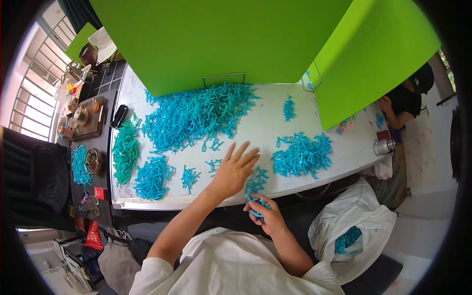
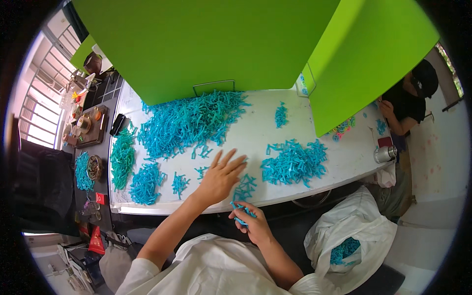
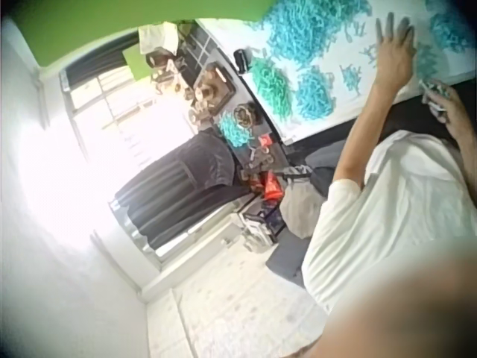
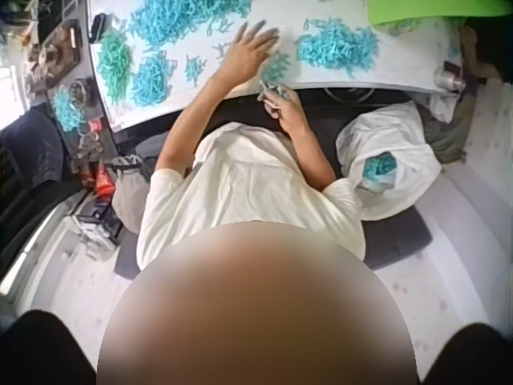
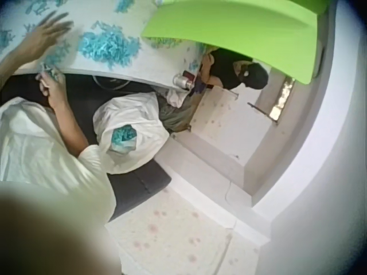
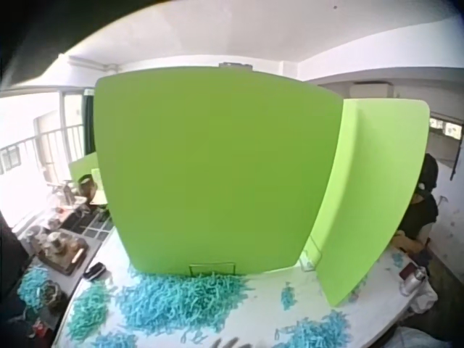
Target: Manually sort and untangle blue shredded paper strips on a workbench.
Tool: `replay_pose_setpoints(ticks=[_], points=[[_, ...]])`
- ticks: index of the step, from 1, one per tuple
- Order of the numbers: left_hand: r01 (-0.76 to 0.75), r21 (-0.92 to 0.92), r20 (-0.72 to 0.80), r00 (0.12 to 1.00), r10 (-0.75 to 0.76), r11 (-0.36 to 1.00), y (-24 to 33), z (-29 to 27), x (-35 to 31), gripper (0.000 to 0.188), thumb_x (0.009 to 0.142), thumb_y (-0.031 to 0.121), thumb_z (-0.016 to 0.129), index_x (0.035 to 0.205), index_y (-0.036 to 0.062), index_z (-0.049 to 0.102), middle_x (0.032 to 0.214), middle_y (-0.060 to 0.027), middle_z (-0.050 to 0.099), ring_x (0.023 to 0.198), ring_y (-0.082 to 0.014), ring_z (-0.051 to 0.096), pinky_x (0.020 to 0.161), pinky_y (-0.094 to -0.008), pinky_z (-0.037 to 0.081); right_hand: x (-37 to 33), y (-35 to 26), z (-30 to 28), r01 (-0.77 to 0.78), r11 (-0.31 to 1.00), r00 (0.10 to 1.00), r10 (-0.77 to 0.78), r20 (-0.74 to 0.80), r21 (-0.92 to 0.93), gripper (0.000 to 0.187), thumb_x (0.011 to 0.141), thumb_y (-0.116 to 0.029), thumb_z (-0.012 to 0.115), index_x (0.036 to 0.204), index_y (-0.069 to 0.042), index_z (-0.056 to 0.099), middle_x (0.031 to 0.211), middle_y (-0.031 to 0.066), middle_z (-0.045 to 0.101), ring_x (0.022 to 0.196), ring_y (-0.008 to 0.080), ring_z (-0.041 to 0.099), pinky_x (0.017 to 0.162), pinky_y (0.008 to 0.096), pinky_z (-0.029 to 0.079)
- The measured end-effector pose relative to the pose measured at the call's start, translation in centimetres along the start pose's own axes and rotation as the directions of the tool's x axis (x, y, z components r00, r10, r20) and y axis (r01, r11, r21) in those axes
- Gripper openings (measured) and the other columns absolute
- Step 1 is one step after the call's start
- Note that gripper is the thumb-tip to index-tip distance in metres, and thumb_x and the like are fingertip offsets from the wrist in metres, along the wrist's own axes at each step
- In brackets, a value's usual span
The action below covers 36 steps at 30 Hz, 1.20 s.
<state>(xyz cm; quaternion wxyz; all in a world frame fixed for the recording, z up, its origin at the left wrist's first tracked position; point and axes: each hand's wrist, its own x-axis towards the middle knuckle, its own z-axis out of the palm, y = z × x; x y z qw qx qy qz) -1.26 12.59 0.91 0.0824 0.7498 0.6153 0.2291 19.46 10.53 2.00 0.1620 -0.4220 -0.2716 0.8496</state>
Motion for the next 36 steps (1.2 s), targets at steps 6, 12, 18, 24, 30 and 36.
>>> replay_pose_setpoints(ticks=[6, 12, 18, 24, 30, 36], points=[[-0.106, 0.041, 0.109, 0.989, 0.101, 0.994, -1.8, 1.1, -0.9, 0.065, 0.098, 0.050, 0.047, 0.143, 0.0037, 0.050, 0.155, -0.0081, 0.043, 0.149, -0.0323, 0.028, 0.124, -0.0542, 0.012, -1.1, -0.4, 0.0, 0.002, 1.000, 1.000, -0.002, 0.015, 0.023, 0.029, 0.098, -0.017, 0.062, 0.122, 0.000, 0.059, 0.090, 0.0100, 0.065, 0.059, 0.0088, 0.052, 0.044, 0.0187, 0.032], [-0.067, 0.084, 0.198, 0.979, 0.049, 0.994, -3.0, -0.5, -5.5, 0.077, 0.097, 0.058, 0.044, 0.150, 0.0016, 0.039, 0.157, -0.0121, 0.037, 0.150, -0.0331, 0.026, 0.124, -0.0527, 0.014, -0.5, 0.6, -0.7, -0.017, 0.995, 1.000, 0.020, -0.024, 0.093, 0.025, 0.097, -0.016, 0.063, 0.119, -0.005, 0.059, 0.089, 0.0111, 0.065, 0.056, 0.0103, 0.052, 0.041, 0.0195, 0.032], [0.035, 0.116, 0.244, 0.968, -0.062, 0.993, -4.0, -3.6, -8.9, 0.076, 0.097, 0.054, 0.048, 0.149, 0.0000, 0.038, 0.158, -0.0152, 0.036, 0.149, -0.0364, 0.027, 0.123, -0.0524, 0.017, -0.4, -1.3, 0.2, 0.007, 0.995, 1.000, -0.004, -0.029, 0.101, 0.026, 0.096, -0.026, 0.058, 0.110, -0.004, 0.060, 0.086, 0.0101, 0.064, 0.056, 0.0110, 0.054, 0.040, 0.0212, 0.033], [0.125, 0.069, -0.134, 0.984, -0.115, 0.990, -6.1, -4.3, -8.0, 0.039, 0.090, 0.027, 0.067, 0.121, 0.0038, 0.066, 0.127, -0.0168, 0.065, 0.125, -0.0374, 0.057, 0.106, -0.0481, 0.043, 0.4, -2.3, 0.7, -0.009, 0.997, 1.000, 0.011, 0.020, -0.079, 0.024, 0.098, -0.026, 0.059, 0.110, -0.006, 0.061, 0.091, 0.0079, 0.066, 0.061, 0.0095, 0.055, 0.045, 0.0216, 0.036], [0.441, -0.033, -0.410, 0.813, -0.414, 0.897, -9.0, -0.7, -2.0, 0.005, 0.081, 0.007, 0.071, 0.085, 0.0066, 0.072, 0.083, -0.0135, 0.068, 0.081, -0.0351, 0.065, 0.073, -0.0433, 0.052, 1.1, -1.6, 1.9, -0.065, 0.981, 0.996, 0.074, 0.043, -0.183, 0.020, 0.097, -0.022, 0.063, 0.109, -0.005, 0.065, 0.092, 0.0023, 0.066, 0.065, 0.0074, 0.056, 0.051, 0.0214, 0.039], [0.476, 0.014, -0.281, 0.846, -0.453, 0.880, -9.9, 1.2, -1.0, 0.005, 0.078, 0.005, 0.071, 0.083, 0.0042, 0.070, 0.084, -0.0156, 0.067, 0.080, -0.0355, 0.065, 0.071, -0.0453, 0.053, 0.3, -1.8, 2.1, -0.069, 0.977, 0.995, 0.083, 0.062, -0.200, 0.026, 0.098, -0.022, 0.064, 0.116, -0.003, 0.064, 0.095, 0.0059, 0.067, 0.065, 0.0073, 0.056, 0.051, 0.0214, 0.040]])
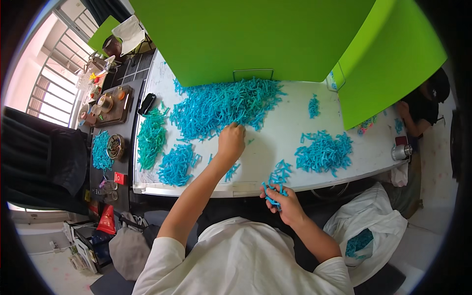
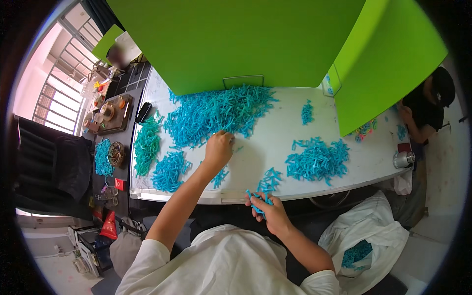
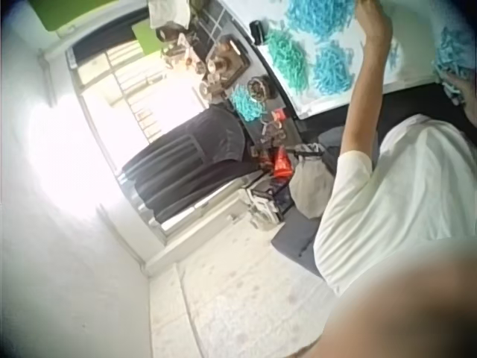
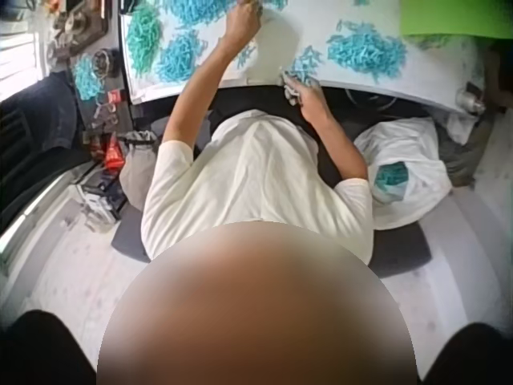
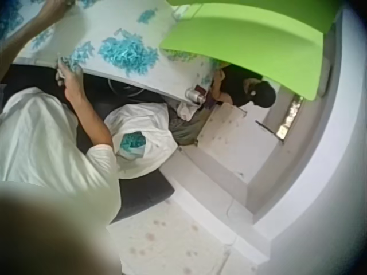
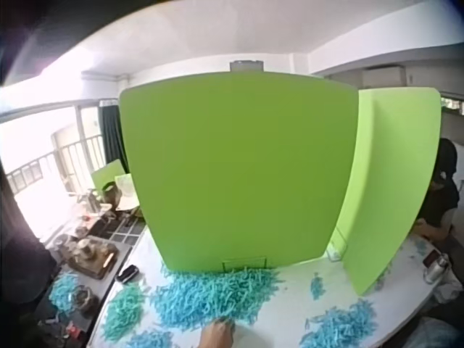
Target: Manually sort and untangle blue shredded paper strips on a workbench.
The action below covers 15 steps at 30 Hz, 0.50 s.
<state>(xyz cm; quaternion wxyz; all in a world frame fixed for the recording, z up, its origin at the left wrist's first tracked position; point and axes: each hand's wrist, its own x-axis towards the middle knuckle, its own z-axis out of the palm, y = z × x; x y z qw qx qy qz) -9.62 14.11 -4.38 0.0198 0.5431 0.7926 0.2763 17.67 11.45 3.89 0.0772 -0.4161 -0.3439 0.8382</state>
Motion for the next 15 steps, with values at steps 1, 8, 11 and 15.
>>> replay_pose_setpoints(ticks=[1, 8, 11, 15], points=[[-0.008, -0.008, -0.003, 1.000, 0.008, 1.000, 0.1, -0.2, -0.3, 0.005, 0.078, 0.005, 0.071, 0.083, 0.0042, 0.070, 0.084, -0.0156, 0.067, 0.080, -0.0355, 0.065, 0.071, -0.0453, 0.053, -0.1, 0.2, -0.1, 0.008, 1.000, 1.000, -0.008, -0.009, -0.002, 0.026, 0.098, -0.022, 0.064, 0.116, -0.003, 0.064, 0.095, 0.0059, 0.067, 0.065, 0.0073, 0.056, 0.051, 0.0214, 0.040], [0.247, -0.322, 0.099, 0.969, -0.226, 0.914, 1.7, -6.8, -4.0, 0.012, 0.080, 0.000, 0.072, 0.092, 0.0015, 0.068, 0.083, -0.0137, 0.070, 0.074, -0.0254, 0.070, 0.068, -0.0356, 0.056, 1.5, 1.2, 1.8, 0.215, 0.976, 0.973, -0.211, -0.095, 0.030, 0.022, 0.100, -0.020, 0.062, 0.115, -0.005, 0.058, 0.090, 0.0091, 0.069, 0.056, 0.0072, 0.052, 0.046, 0.0207, 0.037], [0.424, -0.566, 0.236, 0.905, -0.354, 0.707, 1.0, -7.7, -8.3, 0.014, 0.083, -0.003, 0.074, 0.095, -0.0020, 0.067, 0.085, -0.0099, 0.072, 0.078, -0.0179, 0.072, 0.072, -0.0308, 0.058, 2.6, 1.3, 3.5, 0.228, 0.972, 0.965, -0.218, -0.146, 0.055, 0.022, 0.100, -0.021, 0.061, 0.115, -0.004, 0.058, 0.089, 0.0089, 0.069, 0.054, 0.0066, 0.048, 0.045, 0.0211, 0.034], [0.528, -0.845, 0.425, 0.758, -0.495, 0.083, 3.5, -8.0, -11.9, 0.015, 0.086, -0.003, 0.075, 0.096, -0.0059, 0.064, 0.091, -0.0109, 0.073, 0.084, -0.0178, 0.072, 0.078, -0.0305, 0.060, 3.3, 2.0, 4.8, 0.170, 0.982, 0.977, -0.156, -0.147, 0.085, 0.024, 0.100, -0.022, 0.060, 0.118, -0.005, 0.059, 0.084, 0.0077, 0.069, 0.052, 0.0058, 0.044, 0.045, 0.0215, 0.031]])
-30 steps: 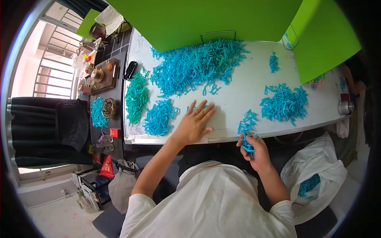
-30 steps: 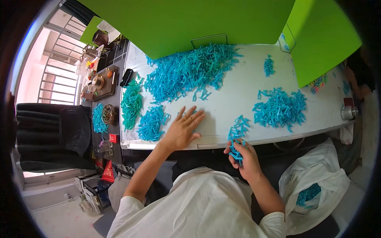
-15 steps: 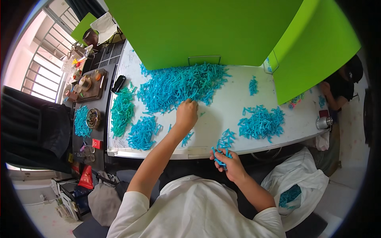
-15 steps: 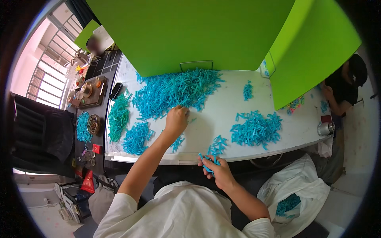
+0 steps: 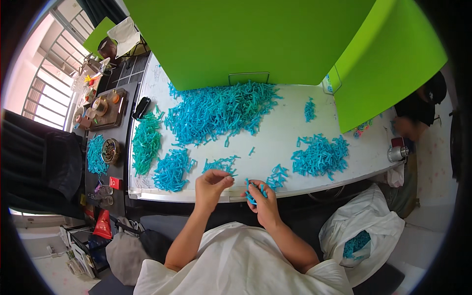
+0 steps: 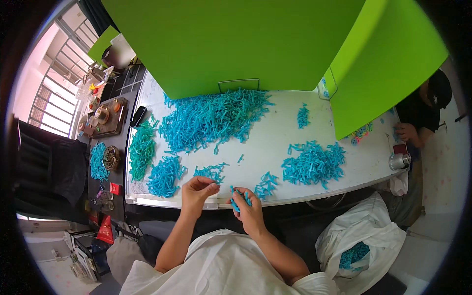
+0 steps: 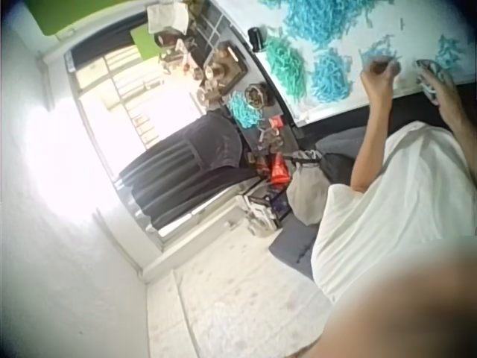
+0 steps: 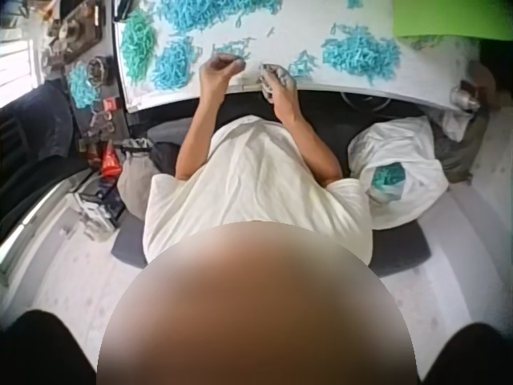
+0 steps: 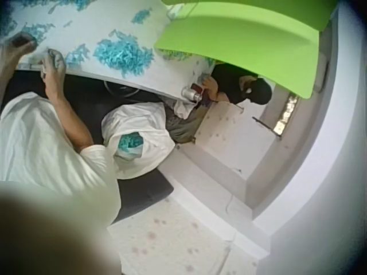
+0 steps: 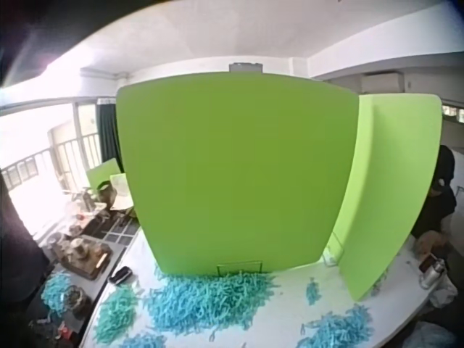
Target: Manually sort and untangle blue shredded paper strips on a workbench.
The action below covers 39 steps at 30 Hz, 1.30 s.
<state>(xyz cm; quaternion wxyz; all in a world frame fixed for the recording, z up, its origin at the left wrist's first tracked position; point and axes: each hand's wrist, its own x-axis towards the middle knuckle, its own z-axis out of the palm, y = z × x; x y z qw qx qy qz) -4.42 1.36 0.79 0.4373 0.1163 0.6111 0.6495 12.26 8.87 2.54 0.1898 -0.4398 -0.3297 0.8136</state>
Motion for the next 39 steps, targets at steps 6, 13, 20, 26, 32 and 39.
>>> replay_pose_setpoints(ticks=[6, 13, 20, 26, 32, 39], points=[[-0.065, -0.049, -0.004, 0.998, 0.064, 0.997, -0.9, 1.5, -1.7, 0.014, 0.085, -0.005, 0.076, 0.094, -0.0027, 0.066, 0.093, -0.0122, 0.073, 0.085, -0.0169, 0.071, 0.081, -0.0303, 0.059, -0.5, 0.0, 1.2, 0.076, 0.996, 0.995, -0.078, -0.055, -0.043, 0.021, 0.101, -0.022, 0.060, 0.115, -0.007, 0.061, 0.083, 0.0081, 0.070, 0.053, 0.0052, 0.046, 0.045, 0.0211, 0.030], [-0.138, -0.032, 0.038, 0.990, 0.139, 0.990, -1.8, 2.6, -1.8, 0.014, 0.084, -0.009, 0.075, 0.091, -0.0016, 0.066, 0.096, -0.0123, 0.072, 0.088, -0.0164, 0.070, 0.082, -0.0298, 0.058, -0.6, -0.3, 0.9, 0.045, 0.999, 0.993, -0.042, -0.114, 0.027, 0.021, 0.102, -0.025, 0.059, 0.114, -0.007, 0.061, 0.084, 0.0078, 0.069, 0.054, 0.0048, 0.046, 0.045, 0.0203, 0.030], [-0.182, -0.054, 0.014, 0.983, 0.183, 0.982, -2.3, 3.6, -2.0, 0.013, 0.084, -0.011, 0.074, 0.090, -0.0017, 0.066, 0.096, -0.0124, 0.072, 0.088, -0.0159, 0.069, 0.081, -0.0288, 0.057, -1.0, -0.6, -0.1, 0.035, 0.999, 0.995, -0.034, -0.094, 0.001, 0.022, 0.103, -0.025, 0.058, 0.116, -0.008, 0.063, 0.082, 0.0032, 0.069, 0.059, 0.0022, 0.048, 0.049, 0.0199, 0.034], [-0.187, 0.110, 0.049, 0.982, 0.183, 0.976, -2.4, 4.6, -2.9, 0.011, 0.083, -0.009, 0.075, 0.088, -0.0018, 0.069, 0.091, -0.0105, 0.073, 0.082, -0.0129, 0.069, 0.076, -0.0263, 0.057, -0.7, 1.9, -2.1, 0.432, 0.762, 0.849, -0.524, -0.069, -0.483, 0.023, 0.101, -0.018, 0.059, 0.112, 0.000, 0.068, 0.080, 0.0032, 0.068, 0.061, 0.0030, 0.050, 0.051, 0.0210, 0.039], [0.069, 0.029, 0.140, 0.988, -0.073, 0.997, -3.5, 5.3, -2.8, 0.009, 0.084, -0.002, 0.077, 0.089, -0.0014, 0.070, 0.088, -0.0090, 0.074, 0.079, -0.0121, 0.069, 0.073, -0.0261, 0.057, -2.0, 2.1, -3.8, 0.333, 0.829, 0.911, -0.406, -0.074, -0.449, 0.027, 0.099, -0.016, 0.062, 0.117, 0.004, 0.068, 0.077, 0.0049, 0.069, 0.069, 0.0081, 0.059, 0.066, 0.0248, 0.048], [-0.267, 0.368, 0.213, 0.957, 0.199, 0.891, -3.9, 7.0, -1.6, 0.008, 0.084, 0.000, 0.078, 0.090, -0.0020, 0.073, 0.084, -0.0071, 0.074, 0.074, -0.0089, 0.067, 0.070, -0.0244, 0.055, -1.4, 1.1, -5.7, 0.289, 0.805, 0.920, -0.384, -0.084, -0.518, 0.031, 0.101, -0.021, 0.061, 0.120, 0.002, 0.068, 0.080, 0.0057, 0.069, 0.064, 0.0056, 0.055, 0.055, 0.0229, 0.042]])
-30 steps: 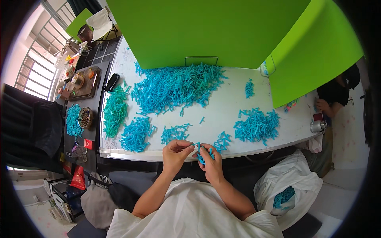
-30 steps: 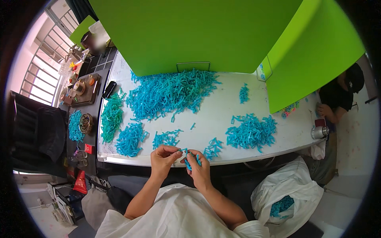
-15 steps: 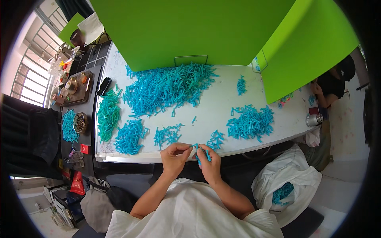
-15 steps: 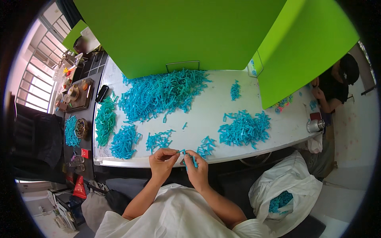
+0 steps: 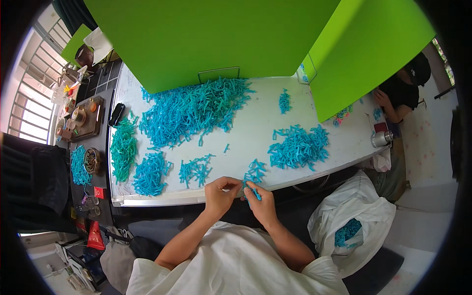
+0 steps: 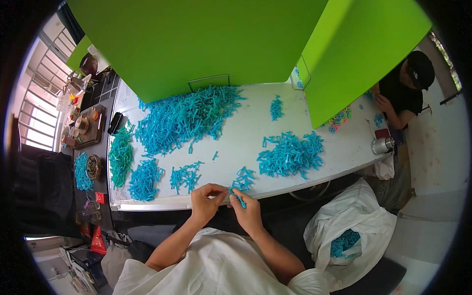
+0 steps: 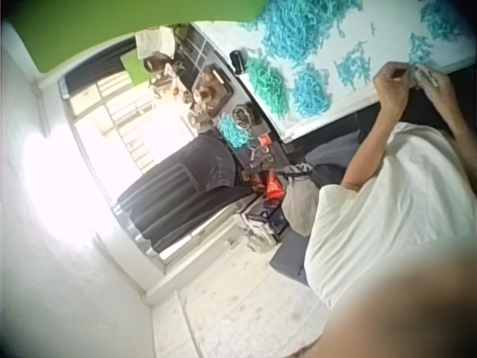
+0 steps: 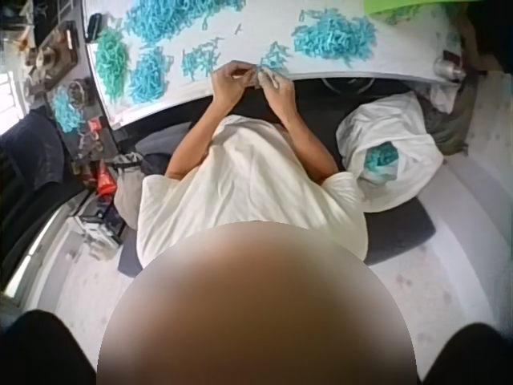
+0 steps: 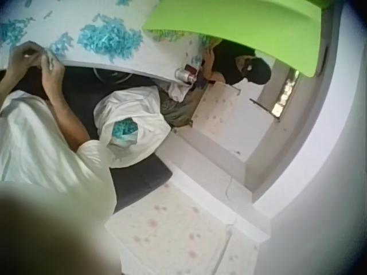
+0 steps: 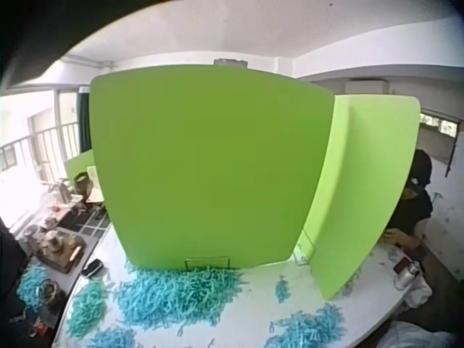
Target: Manually sort and untangle blue shredded paper strips on a workbench.
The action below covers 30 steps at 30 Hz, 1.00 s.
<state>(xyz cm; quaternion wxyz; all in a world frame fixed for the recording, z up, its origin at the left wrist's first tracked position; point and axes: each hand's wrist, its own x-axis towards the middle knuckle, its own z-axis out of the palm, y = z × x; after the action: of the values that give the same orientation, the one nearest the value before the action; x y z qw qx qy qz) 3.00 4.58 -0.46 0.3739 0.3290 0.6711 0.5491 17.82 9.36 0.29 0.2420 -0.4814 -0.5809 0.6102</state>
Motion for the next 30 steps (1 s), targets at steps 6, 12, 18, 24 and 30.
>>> replay_pose_setpoints(ticks=[6, 12, 18, 24, 30], points=[[0.163, 0.071, -0.041, 0.986, -0.160, 0.984, -1.8, 0.5, 2.5, 0.009, 0.087, 0.004, 0.076, 0.093, -0.0025, 0.074, 0.085, -0.0052, 0.075, 0.076, -0.0074, 0.066, 0.070, -0.0231, 0.054, 0.0, -1.0, -2.6, -0.288, 0.852, 0.953, 0.301, 0.040, 0.438, 0.042, 0.104, -0.036, 0.056, 0.126, -0.001, 0.063, 0.088, 0.0090, 0.066, 0.055, 0.0051, 0.046, 0.046, 0.0200, 0.032], [-0.325, 0.461, -0.001, 0.931, 0.366, 0.826, 3.6, 0.2, 1.6, 0.017, 0.082, 0.001, 0.075, 0.098, 0.0063, 0.076, 0.096, -0.0064, 0.075, 0.070, -0.0163, 0.062, 0.063, -0.0283, 0.051, 0.5, -1.8, -2.6, -0.292, 0.729, 0.953, 0.279, 0.122, 0.619, 0.052, 0.105, -0.047, 0.047, 0.125, -0.001, 0.061, 0.090, 0.0090, 0.064, 0.056, 0.0081, 0.049, 0.045, 0.0205, 0.033], [-0.481, 0.361, 0.250, 0.875, 0.414, 0.799, 5.1, -0.9, 0.5, 0.016, 0.078, -0.002, 0.075, 0.091, 0.0069, 0.073, 0.095, -0.0082, 0.066, 0.073, -0.0226, 0.062, 0.061, -0.0307, 0.051, 0.6, -2.5, -0.9, -0.279, 0.761, 0.960, 0.224, 0.167, 0.585, 0.051, 0.106, -0.046, 0.046, 0.123, 0.000, 0.061, 0.086, 0.0052, 0.065, 0.060, 0.0098, 0.055, 0.048, 0.0237, 0.037], [-0.088, 0.201, 0.186, 0.981, 0.050, 0.976, 4.1, -3.1, 0.5, 0.012, 0.083, -0.005, 0.072, 0.092, 0.0014, 0.070, 0.088, -0.0096, 0.069, 0.076, -0.0187, 0.067, 0.064, -0.0296, 0.053, 1.5, -2.0, -0.2, -0.419, 0.682, 0.902, 0.233, 0.365, 0.600, 0.046, 0.104, -0.041, 0.051, 0.124, -0.001, 0.060, 0.090, 0.0059, 0.067, 0.061, 0.0131, 0.058, 0.047, 0.0237, 0.039], [0.085, 0.085, 0.194, 0.976, -0.100, 0.993, 3.7, -5.3, 1.2, 0.012, 0.085, -0.006, 0.069, 0.095, 0.0006, 0.071, 0.080, -0.0099, 0.068, 0.071, -0.0191, 0.066, 0.064, -0.0309, 0.053, 1.5, -2.6, 0.3, -0.544, 0.653, 0.834, 0.354, 0.423, 0.527, 0.039, 0.102, -0.035, 0.057, 0.123, -0.002, 0.061, 0.100, 0.0103, 0.072, 0.065, 0.0131, 0.061, 0.052, 0.0234, 0.046]])
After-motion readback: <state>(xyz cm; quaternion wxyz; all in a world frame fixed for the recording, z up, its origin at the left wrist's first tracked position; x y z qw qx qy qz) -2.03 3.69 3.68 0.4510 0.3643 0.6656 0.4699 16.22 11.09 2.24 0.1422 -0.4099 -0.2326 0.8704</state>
